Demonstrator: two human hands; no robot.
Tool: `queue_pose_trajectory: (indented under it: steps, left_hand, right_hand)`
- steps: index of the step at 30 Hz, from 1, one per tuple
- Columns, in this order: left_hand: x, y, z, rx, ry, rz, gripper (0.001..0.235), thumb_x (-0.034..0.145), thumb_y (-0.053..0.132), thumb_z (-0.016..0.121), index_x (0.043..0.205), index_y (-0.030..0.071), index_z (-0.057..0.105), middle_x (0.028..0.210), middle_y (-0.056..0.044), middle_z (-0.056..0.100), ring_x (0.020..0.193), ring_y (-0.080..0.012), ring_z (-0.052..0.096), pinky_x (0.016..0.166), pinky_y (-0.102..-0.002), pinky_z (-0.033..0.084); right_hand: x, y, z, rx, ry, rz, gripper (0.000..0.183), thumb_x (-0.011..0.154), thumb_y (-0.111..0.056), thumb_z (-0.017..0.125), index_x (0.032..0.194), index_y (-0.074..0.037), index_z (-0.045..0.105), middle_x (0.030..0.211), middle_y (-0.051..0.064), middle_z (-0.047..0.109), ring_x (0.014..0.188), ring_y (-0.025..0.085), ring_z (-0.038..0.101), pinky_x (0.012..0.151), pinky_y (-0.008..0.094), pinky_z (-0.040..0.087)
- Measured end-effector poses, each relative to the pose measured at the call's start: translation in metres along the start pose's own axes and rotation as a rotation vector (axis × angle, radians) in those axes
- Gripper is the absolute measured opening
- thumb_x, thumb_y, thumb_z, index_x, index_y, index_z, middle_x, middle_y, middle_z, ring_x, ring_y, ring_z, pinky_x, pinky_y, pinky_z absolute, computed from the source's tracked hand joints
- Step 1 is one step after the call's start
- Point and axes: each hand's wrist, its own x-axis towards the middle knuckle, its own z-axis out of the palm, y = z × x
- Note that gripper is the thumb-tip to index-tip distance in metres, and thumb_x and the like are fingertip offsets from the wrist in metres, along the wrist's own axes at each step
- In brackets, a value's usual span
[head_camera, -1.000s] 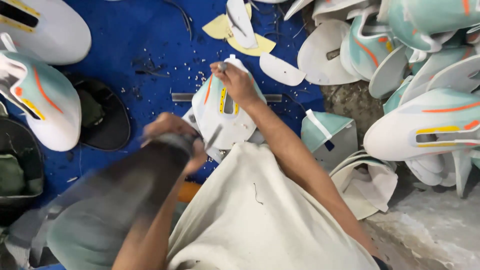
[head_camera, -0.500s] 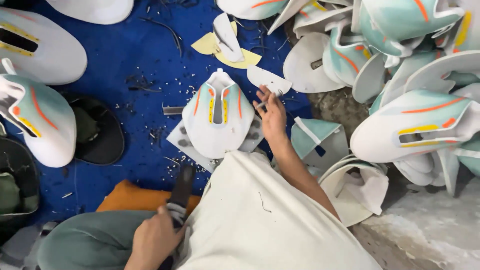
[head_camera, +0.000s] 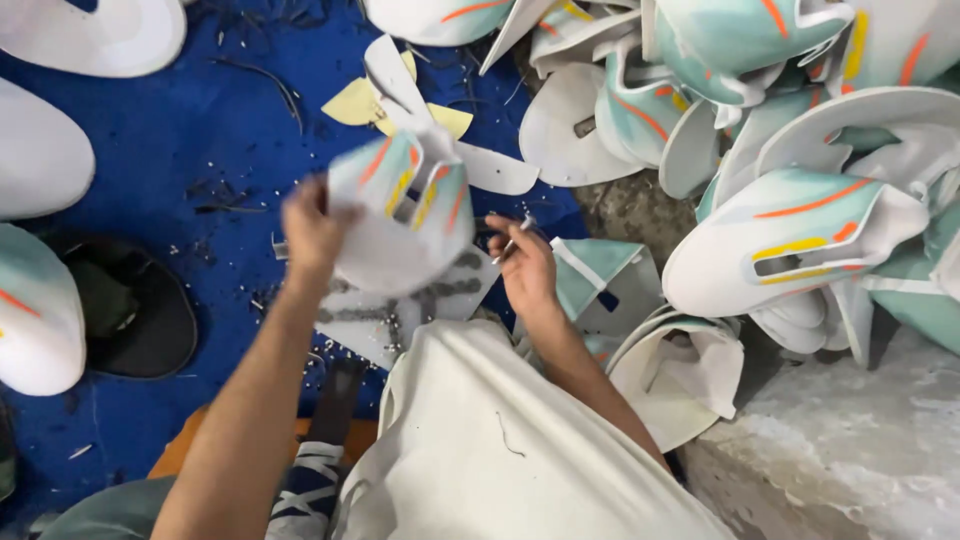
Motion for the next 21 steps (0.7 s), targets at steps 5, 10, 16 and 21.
queue_pose_trajectory:
  steps: [5, 10, 16, 21]
  left_hand:
    - [-0.029, 0.094, -0.086, -0.686, 0.413, 0.175, 0.031, 0.099, -0.003, 0.072, 0.126, 0.004, 0.058, 0.111, -0.007, 0.066, 0.098, -0.017, 0.064, 0.086, -0.033, 0.055]
    - [-0.111, 0.058, -0.127, -0.511, 0.012, -0.147, 0.018, 0.102, 0.009, 0.061, 0.119, 0.007, 0.058, 0.089, -0.004, 0.061, 0.076, -0.0141, 0.061, 0.066, -0.031, 0.05]
    - [-0.104, 0.018, -0.126, -0.503, 0.066, -0.552, 0.018, 0.103, 0.018, 0.059, 0.114, 0.005, 0.066, 0.092, -0.003, 0.067, 0.079, -0.0115, 0.063, 0.071, -0.028, 0.052]
    - [-0.1, -0.001, -0.115, -0.395, -0.106, -0.501, 0.021, 0.102, 0.019, 0.056, 0.113, 0.005, 0.066, 0.091, -0.002, 0.069, 0.078, -0.0103, 0.062, 0.071, -0.026, 0.051]
  right_hand:
    - [0.046, -0.023, 0.031, -0.345, -0.086, -0.046, 0.024, 0.099, -0.011, 0.06, 0.111, 0.004, 0.074, 0.068, -0.003, 0.053, 0.055, 0.005, 0.043, 0.048, 0.021, 0.032]
    - [0.162, -0.067, 0.105, -1.068, -0.331, -0.596, 0.019, 0.107, -0.017, 0.063, 0.105, -0.003, 0.076, 0.098, 0.003, 0.078, 0.092, 0.011, 0.071, 0.083, 0.028, 0.056]
    - [0.297, -0.09, 0.133, -1.369, -0.29, -0.518, 0.013, 0.101, -0.01, 0.068, 0.111, -0.002, 0.073, 0.077, 0.007, 0.072, 0.058, 0.014, 0.071, 0.053, 0.029, 0.057]
    - [0.277, -0.087, 0.166, -1.396, -0.006, -0.312, 0.02, 0.095, -0.013, 0.068, 0.105, 0.005, 0.069, 0.147, 0.006, 0.041, 0.065, 0.027, 0.073, 0.058, 0.038, 0.061]
